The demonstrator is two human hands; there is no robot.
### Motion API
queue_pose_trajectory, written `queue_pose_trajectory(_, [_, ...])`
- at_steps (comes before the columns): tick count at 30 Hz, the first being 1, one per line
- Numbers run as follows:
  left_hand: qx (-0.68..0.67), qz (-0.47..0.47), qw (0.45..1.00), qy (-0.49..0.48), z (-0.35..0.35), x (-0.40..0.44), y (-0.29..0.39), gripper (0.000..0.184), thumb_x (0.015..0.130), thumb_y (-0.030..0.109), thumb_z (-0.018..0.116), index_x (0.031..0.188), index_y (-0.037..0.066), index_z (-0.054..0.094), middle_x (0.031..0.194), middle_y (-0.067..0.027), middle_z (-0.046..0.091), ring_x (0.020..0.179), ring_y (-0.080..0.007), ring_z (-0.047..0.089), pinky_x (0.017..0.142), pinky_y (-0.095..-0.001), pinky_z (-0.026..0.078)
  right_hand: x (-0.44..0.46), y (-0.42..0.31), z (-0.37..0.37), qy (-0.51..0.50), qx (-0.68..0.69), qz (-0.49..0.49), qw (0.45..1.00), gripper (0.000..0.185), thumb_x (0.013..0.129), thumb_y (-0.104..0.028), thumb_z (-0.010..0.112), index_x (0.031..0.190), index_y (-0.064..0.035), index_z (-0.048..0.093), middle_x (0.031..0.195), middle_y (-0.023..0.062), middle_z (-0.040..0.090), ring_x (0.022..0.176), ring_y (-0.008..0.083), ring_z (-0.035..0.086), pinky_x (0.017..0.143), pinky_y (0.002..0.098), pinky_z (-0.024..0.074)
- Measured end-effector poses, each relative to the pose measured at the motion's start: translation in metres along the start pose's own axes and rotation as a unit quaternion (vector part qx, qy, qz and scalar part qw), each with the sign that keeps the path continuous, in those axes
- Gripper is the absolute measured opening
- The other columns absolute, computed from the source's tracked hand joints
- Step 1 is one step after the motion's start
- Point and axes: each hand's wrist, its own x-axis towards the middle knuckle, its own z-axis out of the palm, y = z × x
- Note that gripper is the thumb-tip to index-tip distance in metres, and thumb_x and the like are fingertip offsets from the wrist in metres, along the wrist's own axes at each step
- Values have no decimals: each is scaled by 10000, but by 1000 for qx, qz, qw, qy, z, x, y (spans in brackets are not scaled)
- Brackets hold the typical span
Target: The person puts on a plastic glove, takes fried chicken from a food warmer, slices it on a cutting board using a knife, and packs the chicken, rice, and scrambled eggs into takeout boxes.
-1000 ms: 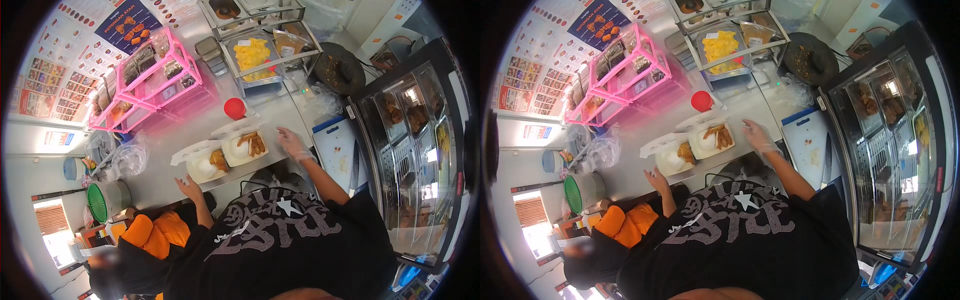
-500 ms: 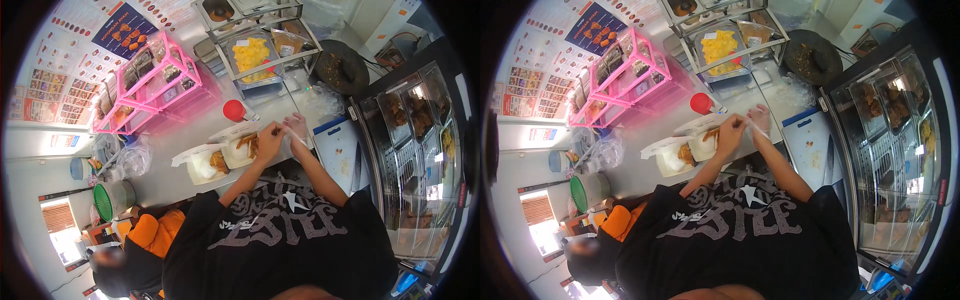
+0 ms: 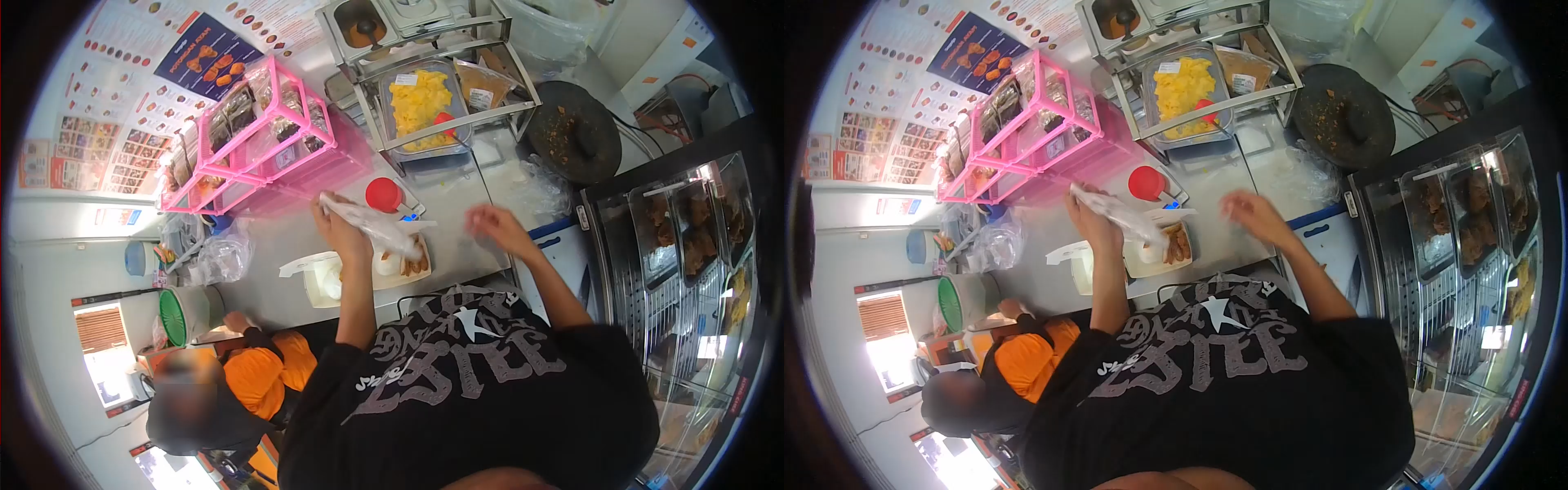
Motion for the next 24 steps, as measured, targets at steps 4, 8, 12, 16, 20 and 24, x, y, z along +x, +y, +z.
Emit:
queue_pose_trajectory(4, [229, 145, 963, 6, 23, -45, -66, 250, 1009, 202, 492, 1236, 101, 514, 1014, -79, 621, 913, -206, 572, 862, -356, 472, 89, 29, -37, 265, -334, -150, 892, 403, 889, -226, 684, 1211, -71, 497, 1131, 190, 615, 913, 373, 661, 810, 464, 528])
queue_pose_trajectory(8, [349, 18, 919, -183, 58, -81, -182, 201, 984, 186, 542, 1109, 41, 605, 991, -92, 623, 833, -184, 578, 791, -342, 488, 142, 5, -63, 166, -457, -45, 873, 456, 869, -254, 692, 1205, -76, 439, 1065, 217, 639, 893, 418, 663, 737, 521, 521])
queue_pose_trajectory(12, [235, -274, 879, -312, 121, -98, -238, 335, 959, 206, 594, 1226, 7, 559, 1044, -114, 631, 927, -206, 618, 821, -362, 516, 175, 8, -74, 91, -506, -58, 856, 487, 884, -269, 670, 1263, -86, 424, 931, 200, 680, 827, 400, 678, 688, 524, 529])
queue_pose_trajectory(16, [324, -72, 805, -491, 163, -100, -246, 582, 919, 191, 660, 1398, -29, 412, 1285, -181, 572, 1028, -240, 652, 903, -359, 518, 189, 5, -75, 70, -567, -99, 815, 424, 900, -219, 614, 1264, -52, 475, 822, 178, 692, 757, 361, 695, 635, 506, 539])
queue_pose_trajectory(20, [308, -118, 825, -460, 146, -68, -205, 624, 906, 183, 678, 1420, -21, 390, 1343, -200, 537, 1066, -252, 644, 896, -352, 517, 183, -6, -76, 72, -614, -92, 780, 308, 860, -137, 564, 1143, -18, 568, 759, 163, 690, 703, 350, 698, 606, 488, 546])
queue_pose_trajectory(24, [331, -148, 902, -237, 120, -24, -152, 653, 894, 179, 679, 1445, 9, 374, 1260, -214, 562, 1065, -293, 629, 899, -383, 510, 177, -12, -75, 122, -606, -74, 783, 234, 821, -119, 568, 1021, -20, 636, 744, 149, 698, 691, 332, 705, 594, 462, 555])
